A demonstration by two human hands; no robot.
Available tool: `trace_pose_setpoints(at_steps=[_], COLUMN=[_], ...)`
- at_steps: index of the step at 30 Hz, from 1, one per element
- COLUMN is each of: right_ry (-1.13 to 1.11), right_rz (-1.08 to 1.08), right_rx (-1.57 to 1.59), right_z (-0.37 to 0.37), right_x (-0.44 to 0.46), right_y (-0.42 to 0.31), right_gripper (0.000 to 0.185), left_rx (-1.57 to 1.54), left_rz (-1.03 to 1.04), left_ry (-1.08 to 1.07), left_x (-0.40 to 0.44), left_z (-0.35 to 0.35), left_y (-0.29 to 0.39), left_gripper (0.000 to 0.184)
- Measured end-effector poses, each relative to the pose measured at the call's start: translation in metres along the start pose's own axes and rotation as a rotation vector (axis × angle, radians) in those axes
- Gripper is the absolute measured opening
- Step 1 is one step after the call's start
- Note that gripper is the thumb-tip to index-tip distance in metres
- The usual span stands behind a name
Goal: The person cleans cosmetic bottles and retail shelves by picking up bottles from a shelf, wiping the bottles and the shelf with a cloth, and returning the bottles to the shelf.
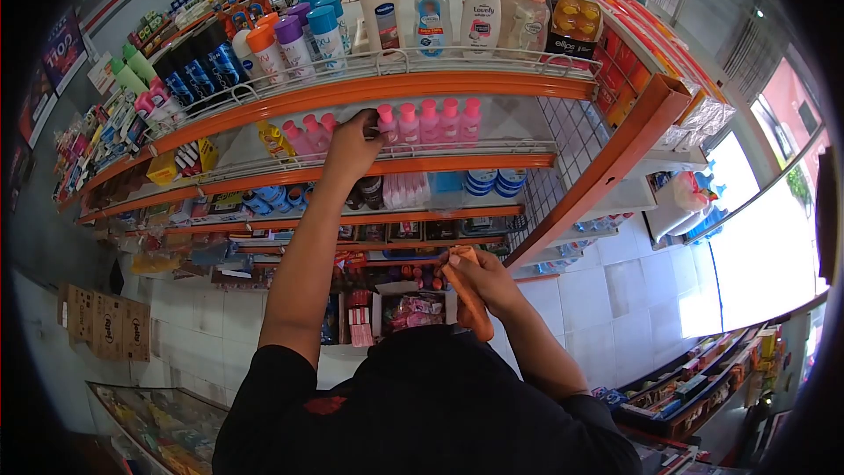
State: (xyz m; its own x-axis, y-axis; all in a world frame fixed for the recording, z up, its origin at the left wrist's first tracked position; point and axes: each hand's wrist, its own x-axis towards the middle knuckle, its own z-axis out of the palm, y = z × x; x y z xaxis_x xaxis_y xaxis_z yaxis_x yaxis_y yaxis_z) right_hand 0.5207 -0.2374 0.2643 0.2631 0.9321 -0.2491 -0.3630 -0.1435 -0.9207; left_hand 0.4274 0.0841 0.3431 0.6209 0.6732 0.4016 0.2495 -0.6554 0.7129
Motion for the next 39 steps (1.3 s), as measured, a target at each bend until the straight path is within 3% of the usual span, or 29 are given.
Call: trace_pose_setpoints(at_steps=[22, 25, 27, 31, 33, 39], right_ry=[-0.021, 0.003, 0.023, 0.007, -0.025, -0.052], right_rz=[0.014, 0.02, 0.02, 0.1, 0.116, 0.185], right_rx=[0.0, 0.001, 0.014, 0.295, 0.558, 0.728], right_z=[0.004, 0.007, 0.008, 0.0, -0.002, 0.003], right_x=[0.0, -0.003, -0.005, 0.001, 0.007, 0.012], right_y=[0.004, 0.002, 0.002, 0.012, 0.022, 0.021], right_gripper=[0.035, 0.036, 0.038, 0.048, 0.054, 0.057], left_rx=[-0.031, 0.005, 0.124, 0.224, 0.2, 0.239], left_rz=[0.0, 0.192, 0.147, -0.041, -0.099, -0.129], left_ry=[0.019, 0.146, 0.281, 0.514, 0.485, 0.447], left_x=[-0.006, -0.015, -0.035, -0.05, -0.049, -0.036], left_z=[0.006, 0.007, -0.005, -0.028, -0.033, -0.039], left_y=[-0.01, -0.006, 0.007, 0.007, 0.001, -0.005], left_gripper=[0.043, 0.041, 0.042, 0.046, 0.048, 0.047])
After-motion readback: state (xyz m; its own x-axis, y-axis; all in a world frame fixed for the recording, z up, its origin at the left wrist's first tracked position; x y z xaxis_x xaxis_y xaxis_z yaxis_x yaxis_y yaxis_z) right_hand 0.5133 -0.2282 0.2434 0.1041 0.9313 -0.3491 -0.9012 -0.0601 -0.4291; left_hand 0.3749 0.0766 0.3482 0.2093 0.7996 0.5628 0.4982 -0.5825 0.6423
